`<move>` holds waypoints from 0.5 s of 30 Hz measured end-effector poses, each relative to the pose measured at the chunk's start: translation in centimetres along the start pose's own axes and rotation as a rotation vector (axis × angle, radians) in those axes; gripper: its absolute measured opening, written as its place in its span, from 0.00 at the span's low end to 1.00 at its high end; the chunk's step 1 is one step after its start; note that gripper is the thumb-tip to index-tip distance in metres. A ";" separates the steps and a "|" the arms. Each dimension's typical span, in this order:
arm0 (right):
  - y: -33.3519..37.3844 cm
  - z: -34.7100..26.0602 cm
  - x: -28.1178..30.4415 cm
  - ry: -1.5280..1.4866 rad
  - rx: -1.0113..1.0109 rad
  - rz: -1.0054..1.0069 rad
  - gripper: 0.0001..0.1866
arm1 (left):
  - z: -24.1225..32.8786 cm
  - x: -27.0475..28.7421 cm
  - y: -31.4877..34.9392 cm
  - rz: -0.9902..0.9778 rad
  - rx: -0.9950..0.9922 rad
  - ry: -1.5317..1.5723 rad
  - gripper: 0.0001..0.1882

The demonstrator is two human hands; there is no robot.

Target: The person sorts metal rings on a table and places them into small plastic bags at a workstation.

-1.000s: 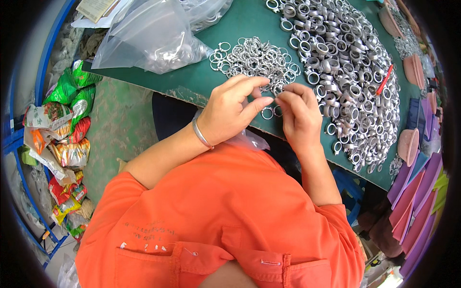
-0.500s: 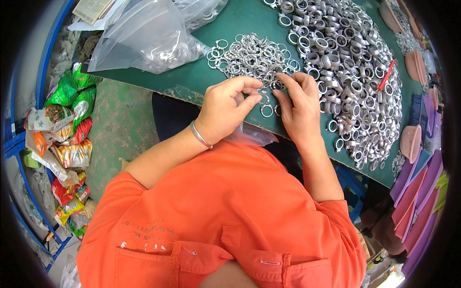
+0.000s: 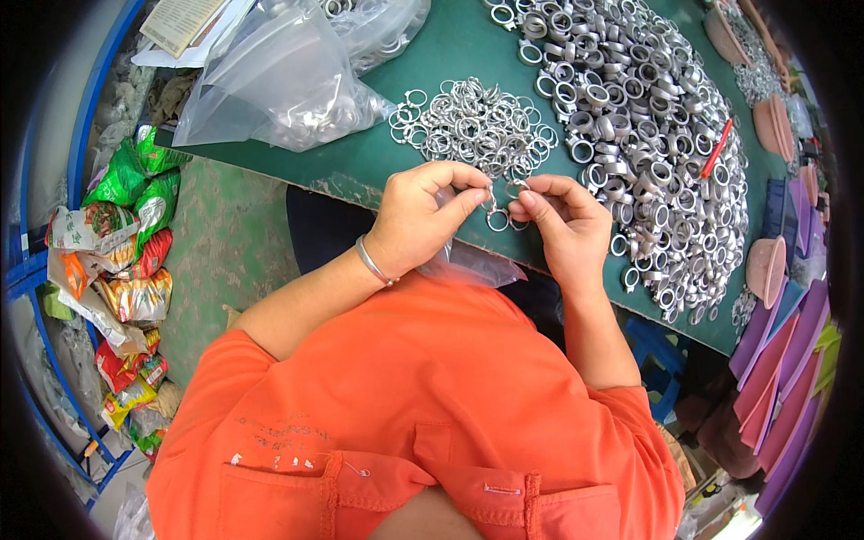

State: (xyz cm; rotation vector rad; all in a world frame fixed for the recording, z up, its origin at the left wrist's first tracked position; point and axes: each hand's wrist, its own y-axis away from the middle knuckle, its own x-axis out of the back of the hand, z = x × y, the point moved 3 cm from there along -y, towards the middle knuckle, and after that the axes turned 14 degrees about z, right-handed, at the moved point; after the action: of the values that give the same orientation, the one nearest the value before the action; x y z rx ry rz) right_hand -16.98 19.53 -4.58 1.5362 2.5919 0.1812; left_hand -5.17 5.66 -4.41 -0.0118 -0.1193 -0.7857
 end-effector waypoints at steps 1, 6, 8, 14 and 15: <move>0.1 -0.1 -0.1 -0.016 -0.010 -0.012 0.06 | -0.1 -0.1 0.0 -0.006 0.031 0.049 0.08; 1.0 -0.7 -0.8 -0.041 0.068 -0.063 0.11 | 0.0 -0.5 0.1 -0.062 0.003 0.006 0.10; 1.2 -0.9 -0.9 -0.021 0.141 -0.062 0.15 | -0.2 -0.4 -0.1 -0.057 0.005 0.000 0.09; -0.8 -1.9 -0.4 0.572 0.755 0.043 0.10 | -0.8 -0.7 -0.3 -0.062 0.111 0.110 0.08; -1.1 -1.7 -0.5 0.596 0.733 0.057 0.09 | -0.7 -0.5 -0.3 -0.086 0.127 0.114 0.08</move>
State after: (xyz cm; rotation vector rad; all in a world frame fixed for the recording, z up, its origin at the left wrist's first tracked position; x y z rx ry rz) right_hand -17.95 18.51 -3.03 2.0194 3.3132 -0.4274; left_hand -5.70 5.75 -5.18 0.1596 -0.0615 -0.8616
